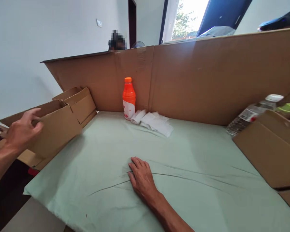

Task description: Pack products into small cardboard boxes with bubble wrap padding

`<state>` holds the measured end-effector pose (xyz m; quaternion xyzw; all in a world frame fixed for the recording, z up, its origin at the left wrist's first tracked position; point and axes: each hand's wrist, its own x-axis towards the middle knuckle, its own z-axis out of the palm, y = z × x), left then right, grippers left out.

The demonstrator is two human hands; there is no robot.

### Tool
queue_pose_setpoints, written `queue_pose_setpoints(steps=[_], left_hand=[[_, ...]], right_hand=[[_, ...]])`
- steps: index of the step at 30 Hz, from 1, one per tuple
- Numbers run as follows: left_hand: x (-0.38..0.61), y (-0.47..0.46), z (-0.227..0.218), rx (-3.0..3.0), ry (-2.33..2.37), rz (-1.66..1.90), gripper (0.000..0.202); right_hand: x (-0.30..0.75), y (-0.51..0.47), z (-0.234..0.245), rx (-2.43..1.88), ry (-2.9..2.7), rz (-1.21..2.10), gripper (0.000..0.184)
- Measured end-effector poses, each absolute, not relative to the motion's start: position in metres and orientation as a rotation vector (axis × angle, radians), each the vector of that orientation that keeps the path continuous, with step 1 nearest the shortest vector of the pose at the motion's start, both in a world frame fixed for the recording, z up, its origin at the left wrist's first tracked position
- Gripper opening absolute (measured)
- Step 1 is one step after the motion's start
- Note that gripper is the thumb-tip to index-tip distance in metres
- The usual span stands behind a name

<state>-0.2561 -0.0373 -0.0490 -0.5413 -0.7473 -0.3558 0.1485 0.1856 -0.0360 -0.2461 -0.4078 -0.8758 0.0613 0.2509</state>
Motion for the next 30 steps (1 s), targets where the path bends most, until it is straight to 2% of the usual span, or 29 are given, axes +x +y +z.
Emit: queue_pose_setpoints(steps=[4, 9, 11, 14, 17, 21, 25, 30], left_hand=[[-0.187, -0.063, -0.054, -1.746, -2.013, -0.957, 0.053], [-0.089, -0.076, -0.074, -2.324, -1.292, -1.018, 0.042], [-0.060, -0.086, -0.080, -2.461, -1.045, -0.980, 0.048], [-0.045, -0.106, -0.087, -2.529, -0.841, -1.001, 0.066], [-0.063, -0.120, -0.108, -2.329, -1.089, -1.238, 0.078], [-0.099, -0.121, -0.162, -2.141, -1.820, -1.412, 0.079], [-0.109, -0.108, -0.210, -2.332, -2.337, -1.407, 0.066], [-0.091, -0.090, -0.225, -2.345, -2.539, -1.406, 0.056]], right_hand=[[0.185, -0.037, -0.251, -1.095, -2.304, 0.294, 0.032], [0.204, -0.017, -0.252, -1.179, -1.860, 0.644, 0.036], [0.225, -0.013, -0.244, -1.227, -1.713, 0.741, 0.036], [0.260, -0.022, -0.228, -1.274, -1.621, 0.816, 0.037], [0.285, -0.046, -0.221, -1.317, -1.552, 0.930, 0.039], [0.286, -0.072, -0.222, -1.308, -1.571, 1.107, 0.043], [0.269, -0.079, -0.216, -1.233, -1.628, 1.244, 0.047], [0.257, -0.084, -0.202, -1.230, -1.640, 1.247, 0.047]])
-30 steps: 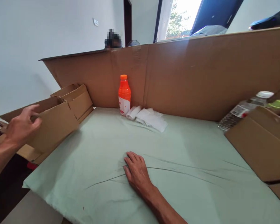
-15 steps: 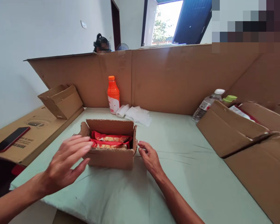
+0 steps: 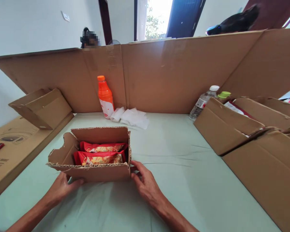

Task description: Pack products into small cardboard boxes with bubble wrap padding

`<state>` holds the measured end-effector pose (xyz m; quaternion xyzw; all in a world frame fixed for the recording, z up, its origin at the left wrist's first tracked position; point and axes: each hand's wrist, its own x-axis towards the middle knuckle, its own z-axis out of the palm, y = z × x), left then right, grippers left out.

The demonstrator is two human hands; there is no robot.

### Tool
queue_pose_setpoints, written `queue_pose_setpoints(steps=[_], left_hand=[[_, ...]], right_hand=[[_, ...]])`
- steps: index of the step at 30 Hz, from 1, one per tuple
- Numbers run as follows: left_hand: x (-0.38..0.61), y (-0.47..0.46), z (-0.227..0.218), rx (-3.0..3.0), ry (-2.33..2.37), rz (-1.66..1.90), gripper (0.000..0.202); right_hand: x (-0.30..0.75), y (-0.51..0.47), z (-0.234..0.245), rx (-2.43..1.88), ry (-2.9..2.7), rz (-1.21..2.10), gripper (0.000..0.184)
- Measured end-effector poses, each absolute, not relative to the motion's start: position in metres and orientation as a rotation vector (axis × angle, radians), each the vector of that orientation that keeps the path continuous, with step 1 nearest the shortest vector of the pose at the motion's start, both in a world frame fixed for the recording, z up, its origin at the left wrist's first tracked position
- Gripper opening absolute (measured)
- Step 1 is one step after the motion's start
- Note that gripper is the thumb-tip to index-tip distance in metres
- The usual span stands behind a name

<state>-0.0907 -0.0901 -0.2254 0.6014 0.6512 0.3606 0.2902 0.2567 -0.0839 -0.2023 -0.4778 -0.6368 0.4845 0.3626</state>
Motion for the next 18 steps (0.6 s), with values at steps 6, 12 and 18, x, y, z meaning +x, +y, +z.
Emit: queue_pose_setpoints(steps=[6, 12, 18], left_hand=[[-0.084, -0.056, -0.224, 1.537, 1.742, 1.076, 0.055], [-0.065, 0.009, -0.220, 1.487, 1.645, 1.270, 0.052], [-0.042, 0.039, -0.237, 1.396, 1.512, 1.438, 0.065]], right_hand=[[0.248, -0.057, -0.198, -1.253, -1.647, 1.156, 0.050], [0.240, 0.014, -0.206, -1.223, -1.633, 1.011, 0.056], [0.255, 0.040, -0.221, -1.160, -1.631, 0.977, 0.052]])
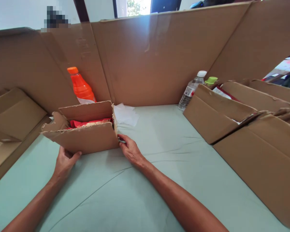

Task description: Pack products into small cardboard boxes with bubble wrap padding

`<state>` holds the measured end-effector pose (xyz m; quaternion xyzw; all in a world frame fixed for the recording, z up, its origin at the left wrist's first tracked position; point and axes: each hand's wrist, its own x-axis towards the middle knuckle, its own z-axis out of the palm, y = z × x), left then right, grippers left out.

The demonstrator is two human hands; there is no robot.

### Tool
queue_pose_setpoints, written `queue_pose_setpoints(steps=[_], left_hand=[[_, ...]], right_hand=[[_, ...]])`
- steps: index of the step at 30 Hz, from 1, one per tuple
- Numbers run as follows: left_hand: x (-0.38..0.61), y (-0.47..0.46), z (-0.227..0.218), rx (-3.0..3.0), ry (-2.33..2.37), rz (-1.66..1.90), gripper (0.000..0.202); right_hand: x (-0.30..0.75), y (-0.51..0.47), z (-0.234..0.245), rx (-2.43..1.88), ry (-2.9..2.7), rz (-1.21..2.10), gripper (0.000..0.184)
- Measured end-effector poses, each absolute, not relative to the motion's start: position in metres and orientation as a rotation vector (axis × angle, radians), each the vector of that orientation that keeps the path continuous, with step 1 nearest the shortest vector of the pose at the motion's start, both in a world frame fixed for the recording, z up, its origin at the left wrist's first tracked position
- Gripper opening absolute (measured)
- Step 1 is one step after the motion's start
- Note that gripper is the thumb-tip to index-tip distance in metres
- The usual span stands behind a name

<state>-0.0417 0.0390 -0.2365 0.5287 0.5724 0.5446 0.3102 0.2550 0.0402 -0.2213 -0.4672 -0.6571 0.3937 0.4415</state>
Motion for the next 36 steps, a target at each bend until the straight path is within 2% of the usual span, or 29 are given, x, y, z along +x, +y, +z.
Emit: queue_pose_setpoints(steps=[5, 10, 16, 20, 22, 25, 31, 35, 36], left_hand=[[-0.038, 0.035, -0.242, 1.351, 1.558, 1.441, 0.066], [-0.037, 0.035, -0.242, 1.390, 1.594, 1.439, 0.060], [-0.035, 0.035, -0.241, 1.398, 1.643, 1.424, 0.058], [-0.036, 0.035, -0.242, 1.400, 1.627, 1.421, 0.060], [-0.038, 0.036, -0.244, 1.382, 1.612, 1.418, 0.061], [-0.040, 0.037, -0.247, 1.365, 1.588, 1.420, 0.061], [-0.042, 0.037, -0.249, 1.449, 1.551, 1.412, 0.060], [-0.042, 0.036, -0.247, 1.479, 1.527, 1.435, 0.061], [-0.041, 0.036, -0.246, 1.483, 1.514, 1.438, 0.062]], right_hand=[[0.291, 0.064, -0.224, -1.400, -1.867, 0.528, 0.036], [0.303, 0.099, -0.224, -1.602, -2.138, 0.198, 0.031], [0.298, 0.116, -0.234, -1.660, -2.183, 0.013, 0.043], [0.306, 0.110, -0.220, -1.691, -2.045, -0.120, 0.044], [0.313, 0.099, -0.206, -1.683, -2.020, -0.210, 0.040], [0.323, 0.067, -0.185, -1.682, -2.078, -0.309, 0.022], [0.314, -0.034, -0.167, -1.568, -2.276, -0.190, 0.021], [0.276, -0.090, -0.164, -1.453, -2.401, 0.145, 0.008], [0.267, -0.100, -0.162, -1.396, -2.430, 0.277, 0.012]])
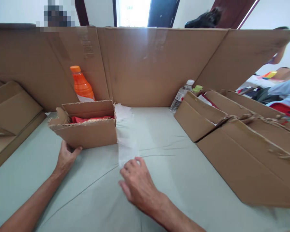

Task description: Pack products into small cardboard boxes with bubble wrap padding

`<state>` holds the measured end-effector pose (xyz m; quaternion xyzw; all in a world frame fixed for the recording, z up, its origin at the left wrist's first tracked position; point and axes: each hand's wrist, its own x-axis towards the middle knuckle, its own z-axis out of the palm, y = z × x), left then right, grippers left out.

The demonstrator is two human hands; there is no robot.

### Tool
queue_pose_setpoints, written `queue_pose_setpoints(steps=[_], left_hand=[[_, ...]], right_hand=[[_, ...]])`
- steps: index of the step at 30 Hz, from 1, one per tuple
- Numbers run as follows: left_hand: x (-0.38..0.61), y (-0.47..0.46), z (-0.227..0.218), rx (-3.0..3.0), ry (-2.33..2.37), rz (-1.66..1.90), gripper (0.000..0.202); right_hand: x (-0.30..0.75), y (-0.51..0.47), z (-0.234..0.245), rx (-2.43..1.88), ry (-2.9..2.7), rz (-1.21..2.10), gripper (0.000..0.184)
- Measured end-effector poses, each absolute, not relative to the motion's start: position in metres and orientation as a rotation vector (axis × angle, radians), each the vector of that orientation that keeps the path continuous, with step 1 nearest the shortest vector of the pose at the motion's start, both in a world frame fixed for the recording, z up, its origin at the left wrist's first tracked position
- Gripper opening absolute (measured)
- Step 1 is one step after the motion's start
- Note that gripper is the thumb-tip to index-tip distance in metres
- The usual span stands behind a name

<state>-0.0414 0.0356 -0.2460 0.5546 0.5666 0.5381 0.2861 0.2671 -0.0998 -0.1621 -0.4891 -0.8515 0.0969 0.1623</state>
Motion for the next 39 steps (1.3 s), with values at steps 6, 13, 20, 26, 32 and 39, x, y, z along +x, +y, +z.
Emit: queue_pose_setpoints(steps=[6, 13, 20, 26, 32, 39], left_hand=[[-0.042, 0.035, -0.246, 1.478, 1.394, 1.494, 0.073], [-0.045, 0.036, -0.250, 1.435, 1.384, 1.514, 0.076], [-0.049, 0.034, -0.253, 1.420, 1.226, 1.587, 0.056], [-0.041, 0.020, -0.259, 1.565, 1.241, 1.546, 0.053], [-0.036, 0.021, -0.263, 1.543, 1.292, 1.448, 0.048], [-0.043, 0.014, -0.247, 1.571, 1.644, 1.412, 0.039]], right_hand=[[0.261, -0.108, -0.150, -1.408, -2.138, 0.706, 0.041], [0.278, -0.014, -0.168, -1.544, -1.696, 0.649, 0.050], [0.235, 0.031, -0.205, -1.378, -1.577, 0.688, 0.057], [0.246, 0.005, -0.238, -1.531, -1.407, 0.407, 0.034], [0.247, 0.006, -0.235, -1.391, -1.490, 0.442, 0.050], [0.247, 0.007, -0.241, -1.251, -1.593, 0.644, 0.065]])
